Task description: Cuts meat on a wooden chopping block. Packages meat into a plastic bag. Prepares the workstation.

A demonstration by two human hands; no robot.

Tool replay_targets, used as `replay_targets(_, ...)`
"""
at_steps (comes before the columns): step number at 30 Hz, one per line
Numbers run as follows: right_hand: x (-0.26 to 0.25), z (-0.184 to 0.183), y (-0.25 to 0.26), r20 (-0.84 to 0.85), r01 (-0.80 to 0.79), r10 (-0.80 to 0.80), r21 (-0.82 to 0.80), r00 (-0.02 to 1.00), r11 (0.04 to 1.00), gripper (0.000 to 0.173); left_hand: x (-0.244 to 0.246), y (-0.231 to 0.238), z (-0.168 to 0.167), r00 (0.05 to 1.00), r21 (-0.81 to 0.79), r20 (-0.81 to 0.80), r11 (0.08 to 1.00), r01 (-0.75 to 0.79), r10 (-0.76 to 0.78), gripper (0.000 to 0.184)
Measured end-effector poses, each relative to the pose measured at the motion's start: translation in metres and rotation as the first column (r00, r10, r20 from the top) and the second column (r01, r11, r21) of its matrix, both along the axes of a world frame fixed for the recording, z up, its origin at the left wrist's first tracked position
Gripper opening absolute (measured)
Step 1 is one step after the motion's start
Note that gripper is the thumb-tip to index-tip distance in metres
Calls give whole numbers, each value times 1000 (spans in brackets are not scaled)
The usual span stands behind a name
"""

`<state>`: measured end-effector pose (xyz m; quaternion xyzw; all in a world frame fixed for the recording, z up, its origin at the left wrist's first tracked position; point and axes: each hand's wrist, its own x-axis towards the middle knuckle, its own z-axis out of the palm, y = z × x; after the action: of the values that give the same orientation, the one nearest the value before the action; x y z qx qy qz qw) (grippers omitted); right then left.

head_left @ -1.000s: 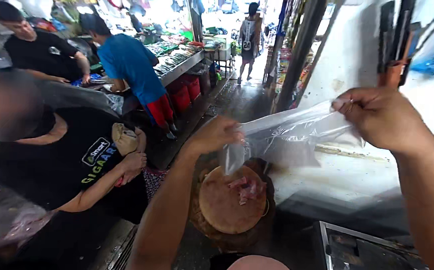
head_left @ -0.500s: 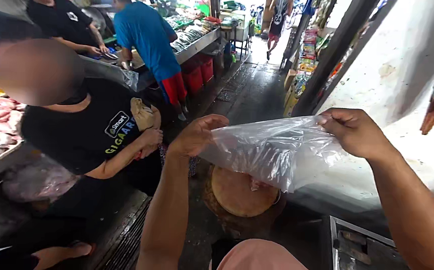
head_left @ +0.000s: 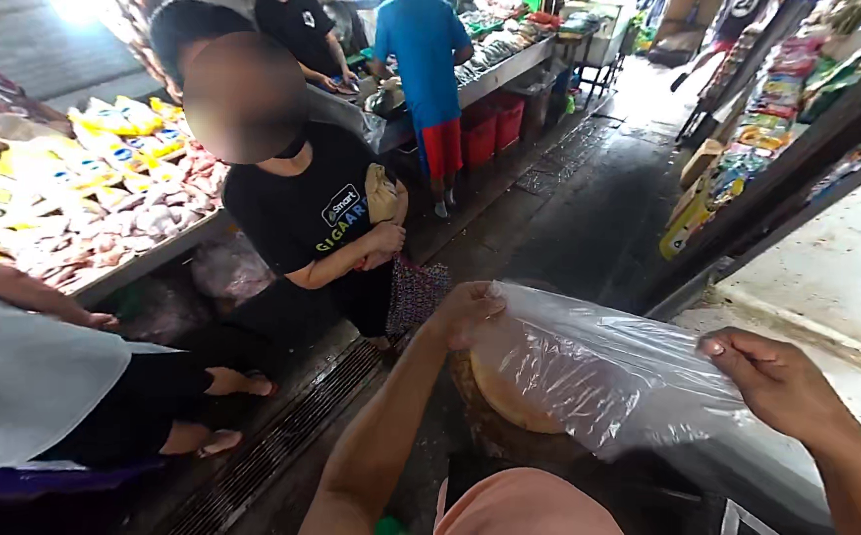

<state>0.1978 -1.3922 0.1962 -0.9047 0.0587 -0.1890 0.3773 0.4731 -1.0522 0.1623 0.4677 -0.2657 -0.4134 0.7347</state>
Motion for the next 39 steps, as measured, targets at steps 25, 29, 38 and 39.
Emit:
replay_targets(25,-96,-150,122,-38,80,-123,932,992,354,15,-209,-81,-98,969,537,58,826,173,-241,32)
replay_targets(29,-114,-158,111,255,-259,-325,965,911,32,10,-192,-97,-118,820,626,-459,779,25,342,8)
replay_targets(38,-106,-150,98,-353,620,-571,686,741,381,29,-171,-158,-40,952,480,-3,834,271,-307,42)
replay_targets(39,-103,-149,92,-303,691,-720,645,624,327,19,-173,-156,-37,786,423,349,834,353,-510,39)
